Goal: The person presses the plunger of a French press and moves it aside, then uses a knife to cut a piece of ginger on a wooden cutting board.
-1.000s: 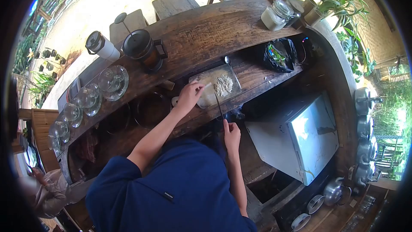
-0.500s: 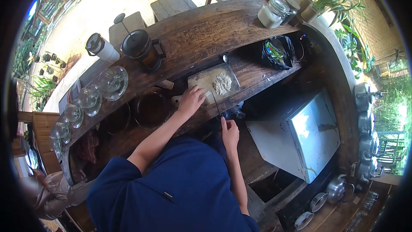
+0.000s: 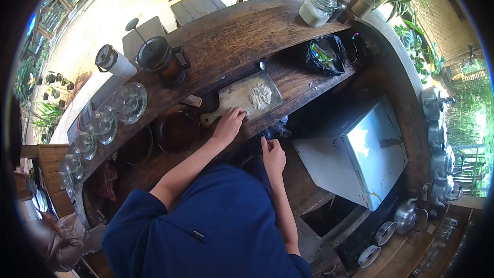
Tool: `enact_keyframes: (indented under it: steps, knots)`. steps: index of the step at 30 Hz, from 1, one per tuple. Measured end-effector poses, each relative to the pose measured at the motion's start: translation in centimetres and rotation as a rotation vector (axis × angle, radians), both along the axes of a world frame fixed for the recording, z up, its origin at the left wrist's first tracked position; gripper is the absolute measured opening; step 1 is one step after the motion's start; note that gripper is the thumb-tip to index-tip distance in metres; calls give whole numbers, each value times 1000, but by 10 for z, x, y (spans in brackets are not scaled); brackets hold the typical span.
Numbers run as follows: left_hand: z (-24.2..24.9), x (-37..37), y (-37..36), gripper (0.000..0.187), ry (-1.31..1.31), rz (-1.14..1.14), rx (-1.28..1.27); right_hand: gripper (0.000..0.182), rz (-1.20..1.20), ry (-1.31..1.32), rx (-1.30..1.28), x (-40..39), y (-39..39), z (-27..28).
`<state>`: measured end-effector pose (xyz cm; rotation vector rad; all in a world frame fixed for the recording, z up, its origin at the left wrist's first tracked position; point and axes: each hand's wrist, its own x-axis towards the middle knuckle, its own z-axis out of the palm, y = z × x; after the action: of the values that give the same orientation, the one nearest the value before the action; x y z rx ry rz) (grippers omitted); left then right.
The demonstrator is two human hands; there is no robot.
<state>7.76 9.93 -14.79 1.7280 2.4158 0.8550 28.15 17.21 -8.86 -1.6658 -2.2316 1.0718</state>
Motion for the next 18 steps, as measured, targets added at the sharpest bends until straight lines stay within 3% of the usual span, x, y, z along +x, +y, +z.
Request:
enact_keyframes:
  steps: [18]
  knots:
    - [1, 7, -2, 35, 31, 12, -23, 50, 38, -55, 40, 2, 1, 2]
